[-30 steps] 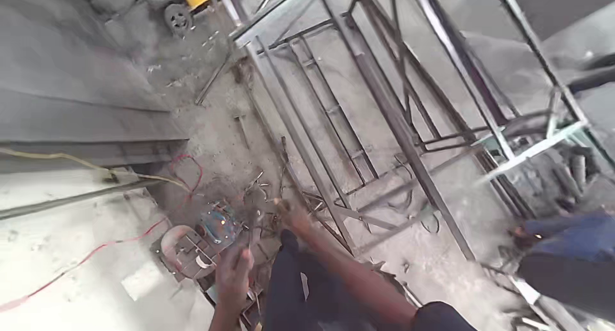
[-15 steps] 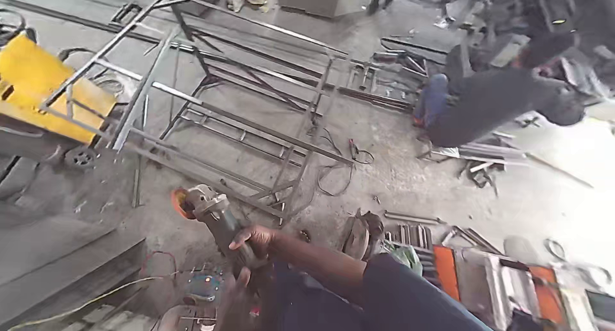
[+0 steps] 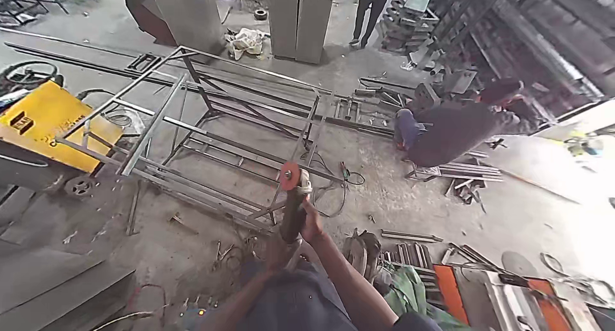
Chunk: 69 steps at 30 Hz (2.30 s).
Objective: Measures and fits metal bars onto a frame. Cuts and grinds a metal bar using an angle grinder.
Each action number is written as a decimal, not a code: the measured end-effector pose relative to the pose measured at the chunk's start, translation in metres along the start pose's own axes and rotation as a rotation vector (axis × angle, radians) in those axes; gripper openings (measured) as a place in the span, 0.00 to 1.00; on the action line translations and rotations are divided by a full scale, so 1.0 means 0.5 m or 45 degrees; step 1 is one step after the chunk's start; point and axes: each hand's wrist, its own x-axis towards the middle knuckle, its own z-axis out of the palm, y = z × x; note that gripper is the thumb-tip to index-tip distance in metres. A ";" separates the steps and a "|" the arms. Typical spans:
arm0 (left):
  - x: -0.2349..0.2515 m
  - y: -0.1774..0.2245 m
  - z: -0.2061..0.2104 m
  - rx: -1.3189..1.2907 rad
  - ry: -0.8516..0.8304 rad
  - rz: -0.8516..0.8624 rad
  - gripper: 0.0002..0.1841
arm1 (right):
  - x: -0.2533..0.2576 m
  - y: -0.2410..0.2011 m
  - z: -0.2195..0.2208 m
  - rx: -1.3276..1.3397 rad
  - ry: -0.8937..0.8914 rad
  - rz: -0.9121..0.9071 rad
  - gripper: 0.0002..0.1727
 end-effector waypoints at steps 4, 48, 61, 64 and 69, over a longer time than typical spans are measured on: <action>0.058 0.004 -0.038 0.197 -0.252 0.019 0.41 | 0.030 0.023 0.011 -0.009 0.284 -0.147 0.35; 0.730 -0.312 -0.448 1.307 -0.544 0.568 0.19 | -0.151 0.009 -0.210 -0.241 1.533 -0.149 0.35; 0.708 -0.471 -0.468 1.372 -0.797 0.314 0.33 | -0.172 0.025 -0.175 -0.626 1.375 0.137 0.49; 0.716 -0.390 -0.407 1.146 -0.954 0.242 0.40 | -0.140 0.042 -0.179 -0.633 1.297 0.202 0.49; 0.671 -0.298 -0.158 1.132 -0.831 0.375 0.43 | -0.072 0.071 -0.223 -0.772 1.140 0.380 0.48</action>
